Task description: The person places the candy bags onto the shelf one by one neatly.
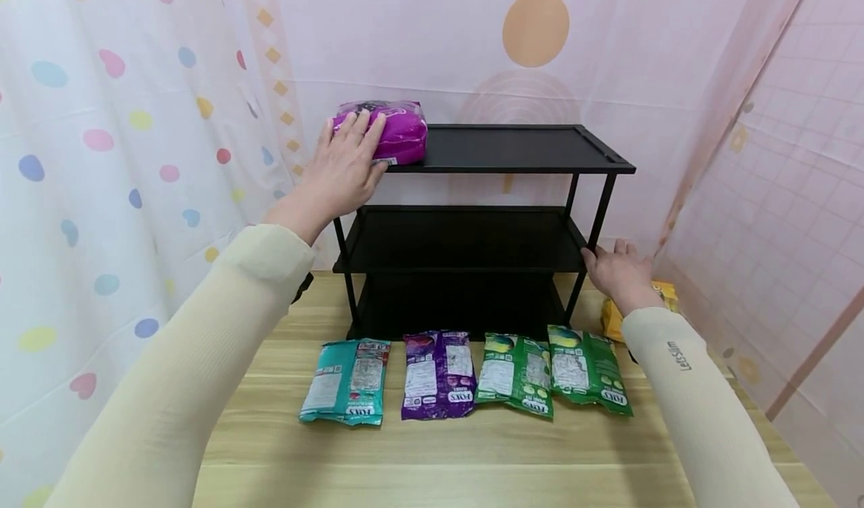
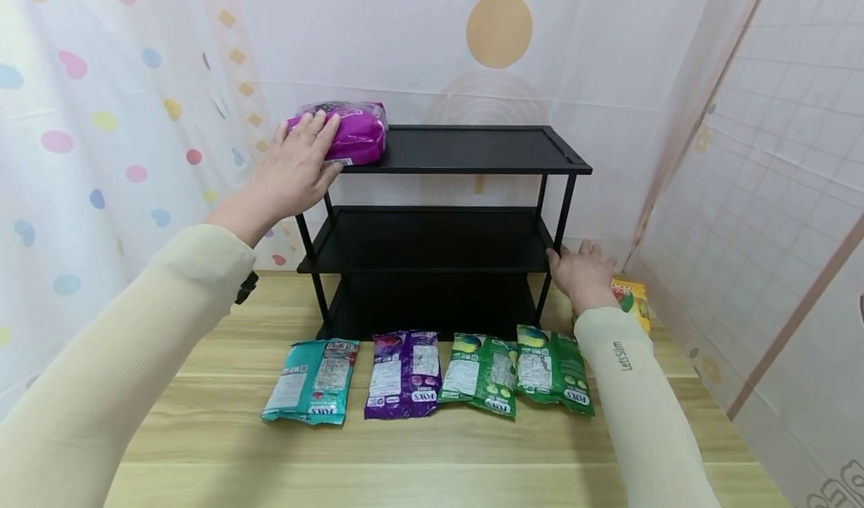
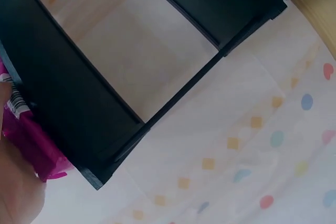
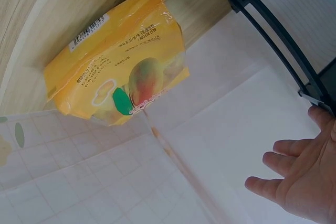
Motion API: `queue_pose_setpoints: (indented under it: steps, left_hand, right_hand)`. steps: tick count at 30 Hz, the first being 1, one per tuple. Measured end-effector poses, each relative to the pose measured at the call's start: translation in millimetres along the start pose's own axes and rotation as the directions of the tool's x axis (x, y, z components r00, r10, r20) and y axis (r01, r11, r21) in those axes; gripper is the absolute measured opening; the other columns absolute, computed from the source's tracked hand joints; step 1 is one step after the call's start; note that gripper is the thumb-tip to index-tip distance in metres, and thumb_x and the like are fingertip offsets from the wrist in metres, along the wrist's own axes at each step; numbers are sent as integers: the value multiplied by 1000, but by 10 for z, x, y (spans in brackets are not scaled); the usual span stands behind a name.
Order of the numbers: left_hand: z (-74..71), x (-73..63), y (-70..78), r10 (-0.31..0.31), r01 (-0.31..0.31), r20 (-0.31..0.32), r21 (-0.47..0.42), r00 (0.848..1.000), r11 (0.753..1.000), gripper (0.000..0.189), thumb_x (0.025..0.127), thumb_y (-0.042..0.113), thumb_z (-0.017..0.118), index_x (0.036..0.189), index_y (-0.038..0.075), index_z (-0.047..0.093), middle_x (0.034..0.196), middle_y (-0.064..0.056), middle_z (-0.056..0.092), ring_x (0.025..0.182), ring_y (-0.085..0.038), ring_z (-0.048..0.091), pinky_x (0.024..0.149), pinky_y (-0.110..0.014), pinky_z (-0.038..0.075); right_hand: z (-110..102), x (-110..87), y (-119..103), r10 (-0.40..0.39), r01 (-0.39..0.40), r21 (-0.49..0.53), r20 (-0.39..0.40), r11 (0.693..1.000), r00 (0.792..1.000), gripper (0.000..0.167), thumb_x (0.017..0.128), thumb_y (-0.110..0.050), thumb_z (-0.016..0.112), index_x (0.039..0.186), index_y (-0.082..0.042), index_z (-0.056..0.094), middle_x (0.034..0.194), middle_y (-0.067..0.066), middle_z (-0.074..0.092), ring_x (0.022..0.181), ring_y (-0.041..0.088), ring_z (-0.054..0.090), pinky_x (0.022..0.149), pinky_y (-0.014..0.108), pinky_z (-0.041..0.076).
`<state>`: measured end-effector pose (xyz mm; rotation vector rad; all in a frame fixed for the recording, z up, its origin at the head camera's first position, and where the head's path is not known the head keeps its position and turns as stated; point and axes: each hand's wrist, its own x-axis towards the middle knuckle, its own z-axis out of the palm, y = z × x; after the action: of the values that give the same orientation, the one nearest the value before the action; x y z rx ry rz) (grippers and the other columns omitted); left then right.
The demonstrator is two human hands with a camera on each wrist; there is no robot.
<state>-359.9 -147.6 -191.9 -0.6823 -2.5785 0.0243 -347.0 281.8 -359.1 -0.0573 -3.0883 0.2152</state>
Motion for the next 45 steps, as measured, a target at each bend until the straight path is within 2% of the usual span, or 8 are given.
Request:
queue_pose_setpoints:
  steps: [5,9,12,15,20,26,39,45]
  left_hand:
    - [-19,-45,43,6,-1,-164,34,986,999,57,100,25,59,148,0,41,149,-26,40,139,-42,36,114,-54,24]
    - [12,-133,95,39,-23,-321,51,946,998,43,95,15,67,135,1,59,129,-26,58,119,-44,55,98,-55,45]
    - [66,-195,115,62,-47,-388,48,920,998,36,96,10,63,132,3,63,122,-26,62,111,-44,60,93,-54,49]
    - [140,-232,118,91,-84,-404,35,910,996,35,98,8,59,132,2,62,125,-28,61,113,-45,60,99,-51,47]
    - [231,-244,115,81,-95,-321,-31,944,995,42,100,15,56,140,1,55,142,-31,47,128,-47,48,109,-50,36]
    - [231,-186,117,12,-19,-116,-59,993,998,50,105,29,44,151,7,43,157,-24,29,145,-39,28,118,-44,20]
    - [189,-13,143,16,-10,76,-75,997,997,55,107,38,38,155,11,34,162,-20,18,150,-34,13,120,-41,8]
    - [170,31,174,22,-20,100,-20,995,1000,63,105,46,40,157,11,30,162,-21,17,150,-35,13,120,-44,7]
  right_hand:
    - [13,0,-11,8,-8,12,14,1000,1000,66,108,-44,18,151,2,36,143,40,27,133,54,21,102,78,13]
    - [17,3,-26,-11,11,-7,17,1000,1000,61,109,-40,21,152,2,34,143,41,27,132,55,22,100,79,15]
    - [17,0,-32,-22,22,-27,8,999,1000,58,109,-37,23,152,2,34,142,41,29,131,55,24,99,79,17]
    - [11,-7,-34,-24,24,-36,3,999,1000,57,109,-35,25,151,2,34,142,41,29,131,55,25,99,79,18]
    - [6,0,-33,-35,36,-54,13,998,999,54,109,-32,26,152,1,33,143,41,29,131,56,24,99,79,18]
    - [5,9,-38,-60,63,-100,25,993,998,51,109,-28,30,154,-2,32,143,40,32,128,57,26,97,80,20]
    - [6,17,-76,-43,43,-51,15,998,999,55,109,-33,26,152,0,33,144,41,28,130,56,24,99,79,18]
    - [-2,16,-56,-41,43,-60,29,997,999,54,109,-32,26,153,-1,32,145,41,27,131,56,23,99,79,19]
